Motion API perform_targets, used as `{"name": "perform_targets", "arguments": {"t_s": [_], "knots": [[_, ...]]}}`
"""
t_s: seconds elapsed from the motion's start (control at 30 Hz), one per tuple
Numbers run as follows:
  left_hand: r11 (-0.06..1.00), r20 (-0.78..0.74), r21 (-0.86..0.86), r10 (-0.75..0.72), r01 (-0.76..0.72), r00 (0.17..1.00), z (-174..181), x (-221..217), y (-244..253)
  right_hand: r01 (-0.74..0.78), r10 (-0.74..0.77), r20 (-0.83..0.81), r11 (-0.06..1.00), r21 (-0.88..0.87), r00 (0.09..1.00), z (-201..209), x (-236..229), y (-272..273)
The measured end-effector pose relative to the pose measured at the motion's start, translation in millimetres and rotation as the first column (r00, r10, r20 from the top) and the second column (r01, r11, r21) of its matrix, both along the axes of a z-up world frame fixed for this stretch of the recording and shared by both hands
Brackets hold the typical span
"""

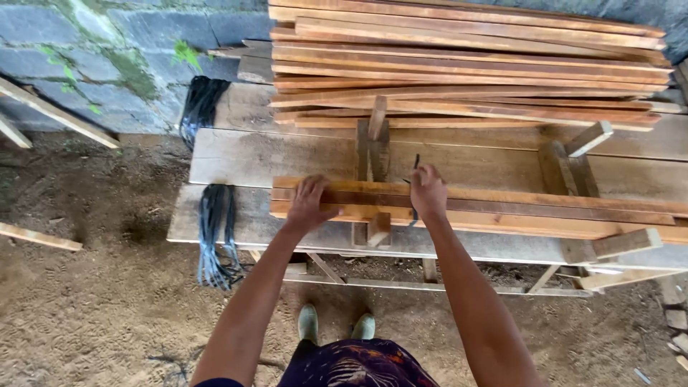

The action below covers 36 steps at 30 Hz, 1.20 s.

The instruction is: Bundling thin wooden planks together using black rubber straps.

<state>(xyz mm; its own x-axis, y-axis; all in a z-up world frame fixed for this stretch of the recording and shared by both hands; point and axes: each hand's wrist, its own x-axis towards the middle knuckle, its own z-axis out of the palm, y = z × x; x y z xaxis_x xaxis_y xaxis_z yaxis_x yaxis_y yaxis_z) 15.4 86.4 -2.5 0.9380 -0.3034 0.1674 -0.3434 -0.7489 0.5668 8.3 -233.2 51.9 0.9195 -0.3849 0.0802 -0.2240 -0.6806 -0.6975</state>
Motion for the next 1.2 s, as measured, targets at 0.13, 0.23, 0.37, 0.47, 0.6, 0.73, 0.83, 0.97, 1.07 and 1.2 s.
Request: {"name": "perform_targets", "arguments": {"t_s": [0.13, 0.23, 0.37, 0.47, 0.6, 0.73, 0.83, 0.97, 1.07, 1.2], "knots": [[0.942, 0.04, 0.329, 0.057, -0.067, 0.998, 11, 18, 44, -0.221, 0.232, -0.221, 0.973, 0.073, 0.947, 84, -21, 94], [0.768, -0.038, 0.621, -0.17, 0.156, 0.985, 31, 31, 58, -0.658, 0.665, -0.211, 0.745, 0.11, 0.717, 71, -14, 135], [0.665, -0.197, 0.684, -0.227, 0.299, 0.954, 6, 57, 60, -0.75, 0.532, -0.538, 0.555, -0.361, 0.653, -19, 18, 162], [0.702, -0.19, 0.64, -0.249, 0.312, 0.95, 4, 58, 62, -0.73, 0.48, -0.561, 0.546, -0.411, 0.674, -22, 23, 167], [0.727, -0.213, 0.59, -0.279, 0.351, 0.936, 17, 57, 63, -0.747, 0.45, -0.619, 0.543, -0.383, 0.644, 5, 20, 175], [0.739, -0.133, 0.589, -0.309, 0.326, 0.942, -2, 49, 65, -0.748, 0.435, -0.627, 0.522, -0.409, 0.646, -6, 17, 172], [0.8, -0.091, 0.524, -0.29, 0.294, 0.953, 16, 41, 68, -0.752, 0.434, -0.635, 0.523, -0.401, 0.639, 14, 18, 176], [0.828, -0.022, 0.52, -0.231, 0.209, 0.973, 24, 18, 67, -0.715, 0.532, -0.562, 0.679, -0.164, 0.634, 40, 12, 184], [0.832, -0.037, 0.508, -0.239, 0.224, 0.97, 12, 10, 71, -0.597, 0.498, -0.422, 0.79, -0.139, 0.757, 17, 6, 200], [0.939, 0.124, 0.237, -0.283, 0.248, 0.951, 4, -7, 90, -0.362, 0.347, -0.133, 0.768, -0.528, 0.929, 10, -14, 222]]}}
